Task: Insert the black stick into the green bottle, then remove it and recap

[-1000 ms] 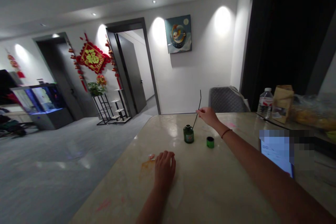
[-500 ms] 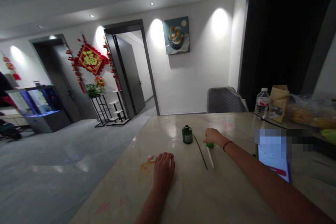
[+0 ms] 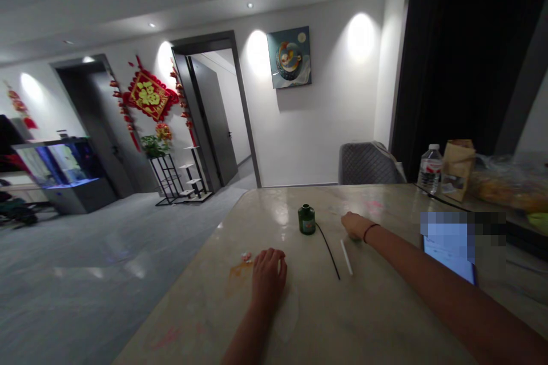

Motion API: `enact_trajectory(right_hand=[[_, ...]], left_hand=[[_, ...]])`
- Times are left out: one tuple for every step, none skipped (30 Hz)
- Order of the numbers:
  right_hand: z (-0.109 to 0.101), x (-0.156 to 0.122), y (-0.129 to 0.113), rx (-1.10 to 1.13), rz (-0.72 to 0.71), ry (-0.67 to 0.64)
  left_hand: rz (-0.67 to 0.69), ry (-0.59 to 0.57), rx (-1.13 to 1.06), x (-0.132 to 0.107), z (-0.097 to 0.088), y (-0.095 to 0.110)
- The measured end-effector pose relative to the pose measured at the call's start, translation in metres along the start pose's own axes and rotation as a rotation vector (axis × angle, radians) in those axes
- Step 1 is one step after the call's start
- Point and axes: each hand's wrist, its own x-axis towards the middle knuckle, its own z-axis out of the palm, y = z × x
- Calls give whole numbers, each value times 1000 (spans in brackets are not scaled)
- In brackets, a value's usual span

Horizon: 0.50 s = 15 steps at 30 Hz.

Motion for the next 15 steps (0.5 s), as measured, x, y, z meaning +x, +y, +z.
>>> enact_trajectory(right_hand=[[-3,-1,0,-11,6,-8],[-6,0,-1,-18,5,-12],[-9,1,-3,-14,2,-13],[-13,3,-5,-4,-7,-7],[-17,7,-9,13,-21,2],[-21,11,-14,37,-36,17],[-24,16,-19,67,-51,37],[-26,21,-26,101,-64,63],[-27,27,-34,139,-69,94],[-28,32,-42,178,-68,126],[-27,37,-50,219,-69,153],[-25,42,-58,281,-77,181],[-22,46,-65,334,-92,196],[-18,49,-71,372,-107,204],[-15,51,-76,403,-122,206]], left_hand=[[1,-3,-1,0,0,0],[1,-5,-2,0,0,0],[1,-6,-3,0,0,0],[0,-6,-4,0,0,-1],[-1,-7,-5,0,1,-1],[-3,-10,-7,0,1,-1],[-5,-14,-8,0,1,-1],[-8,-18,-10,0,2,-1],[-11,-22,-12,0,2,-1],[-14,-24,-14,0,2,-1],[-16,-26,-17,0,2,-1],[-17,-27,-22,0,3,-1],[-17,-29,-27,0,3,-1],[-19,-29,-33,-1,3,-1],[-23,-29,-38,-1,2,-1]])
